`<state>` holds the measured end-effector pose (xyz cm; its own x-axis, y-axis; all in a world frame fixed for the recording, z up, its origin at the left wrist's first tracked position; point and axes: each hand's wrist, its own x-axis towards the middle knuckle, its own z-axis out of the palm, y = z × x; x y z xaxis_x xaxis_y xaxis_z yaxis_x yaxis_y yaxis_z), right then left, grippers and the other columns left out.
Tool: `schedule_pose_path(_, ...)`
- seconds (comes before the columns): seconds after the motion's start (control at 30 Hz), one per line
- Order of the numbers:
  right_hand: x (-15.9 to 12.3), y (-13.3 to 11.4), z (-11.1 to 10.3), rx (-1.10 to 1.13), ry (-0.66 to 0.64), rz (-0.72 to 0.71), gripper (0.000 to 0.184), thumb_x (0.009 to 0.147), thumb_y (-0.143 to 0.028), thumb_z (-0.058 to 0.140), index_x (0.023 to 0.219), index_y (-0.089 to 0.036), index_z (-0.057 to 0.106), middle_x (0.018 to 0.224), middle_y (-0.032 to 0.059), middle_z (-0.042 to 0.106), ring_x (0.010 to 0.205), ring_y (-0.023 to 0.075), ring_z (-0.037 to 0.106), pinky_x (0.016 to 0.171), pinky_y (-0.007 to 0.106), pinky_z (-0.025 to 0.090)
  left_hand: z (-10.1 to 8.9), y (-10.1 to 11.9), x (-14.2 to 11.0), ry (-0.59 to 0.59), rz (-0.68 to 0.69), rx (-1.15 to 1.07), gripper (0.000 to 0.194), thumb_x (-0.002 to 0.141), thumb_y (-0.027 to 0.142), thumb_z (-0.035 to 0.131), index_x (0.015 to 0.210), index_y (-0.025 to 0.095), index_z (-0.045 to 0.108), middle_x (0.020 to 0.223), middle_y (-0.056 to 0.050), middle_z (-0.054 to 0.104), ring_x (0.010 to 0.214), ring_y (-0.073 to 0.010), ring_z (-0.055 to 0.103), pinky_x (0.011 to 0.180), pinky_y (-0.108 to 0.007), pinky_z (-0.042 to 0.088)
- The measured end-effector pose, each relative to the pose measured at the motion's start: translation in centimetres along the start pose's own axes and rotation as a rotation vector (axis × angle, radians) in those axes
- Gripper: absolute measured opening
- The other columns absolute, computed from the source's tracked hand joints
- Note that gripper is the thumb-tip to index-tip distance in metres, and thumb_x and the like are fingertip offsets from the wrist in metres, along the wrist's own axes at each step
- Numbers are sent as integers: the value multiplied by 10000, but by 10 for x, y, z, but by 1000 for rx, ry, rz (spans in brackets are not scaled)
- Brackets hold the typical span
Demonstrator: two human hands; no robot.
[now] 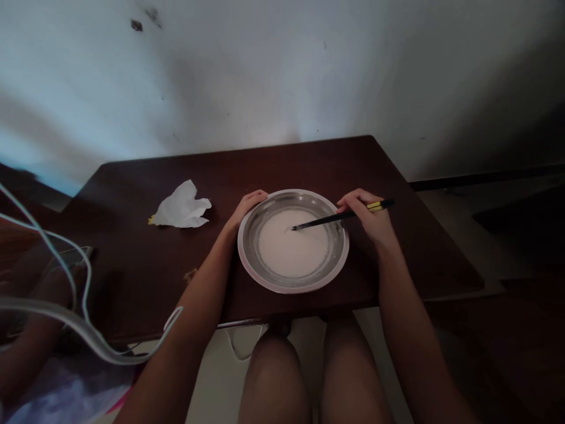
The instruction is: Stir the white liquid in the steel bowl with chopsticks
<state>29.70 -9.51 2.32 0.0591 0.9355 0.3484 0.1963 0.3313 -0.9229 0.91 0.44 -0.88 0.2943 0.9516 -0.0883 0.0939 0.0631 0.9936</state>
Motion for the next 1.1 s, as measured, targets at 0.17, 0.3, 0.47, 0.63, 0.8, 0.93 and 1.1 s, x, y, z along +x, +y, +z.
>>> schedule_pose_path(0.17, 0, 0, 0, 38, -95, 43, 225, 871, -354, 568, 731, -213, 674, 607, -19, 652, 605, 124, 613, 635, 268, 492, 0, 0, 1, 2, -9, -1, 211, 691, 365, 625, 700, 158, 590, 625, 16, 548, 577, -107, 485, 561, -228, 375)
schedule_pose_path(0.3, 0, -1, 1, -1, -14, 4, 227, 867, -351, 576, 718, -211, 674, 640, -12, 663, 656, 128, 624, 681, 272, 495, 1, 0, 1, 16, -5, -9, 223, 665, 369, 643, 671, 152, 596, 616, 20, 541, 570, -99, 466, 553, -221, 370)
schedule_pose_path(0.47, -1, 0, 1, 38, -113, 38, 232, 876, -349, 564, 729, -210, 677, 621, -17, 655, 623, 118, 611, 647, 258, 484, 2, 0, 0, 15, -5, -31, 217, 666, 362, 641, 675, 148, 603, 621, 15, 553, 576, -100, 477, 549, -216, 377)
schedule_pose_path(0.63, 0, 1, 0, 12, 8, 10, 235, 873, -350, 565, 713, -212, 666, 617, -18, 652, 634, 124, 618, 666, 270, 493, 1, 0, 0, 14, -11, -38, 195, 678, 346, 636, 674, 154, 598, 615, 18, 553, 570, -100, 482, 552, -218, 385)
schedule_pose_path(0.8, 0, 0, 0, 38, -144, 44, 228, 872, -361, 569, 736, -211, 674, 634, -15, 665, 625, 121, 620, 633, 260, 486, 0, -1, 1, 4, -21, -30, 200, 685, 352, 635, 678, 158, 591, 607, 26, 542, 558, -96, 471, 547, -218, 373)
schedule_pose_path(0.93, 0, 1, 0, 2, 4, 7, 232, 873, -365, 564, 728, -217, 668, 621, -15, 656, 636, 132, 622, 661, 281, 500, 0, -2, 2, 5, -2, -10, 205, 675, 362, 624, 676, 160, 588, 617, 19, 538, 566, -102, 468, 549, -225, 371)
schedule_pose_path(1.1, 0, 1, 0, 21, -106, 45, 229, 867, -371, 572, 731, -217, 674, 617, -16, 657, 618, 131, 619, 645, 278, 500, -1, -3, 2, 3, 3, 3, 222, 682, 378, 626, 689, 159, 587, 621, 17, 537, 570, -103, 468, 548, -224, 368)
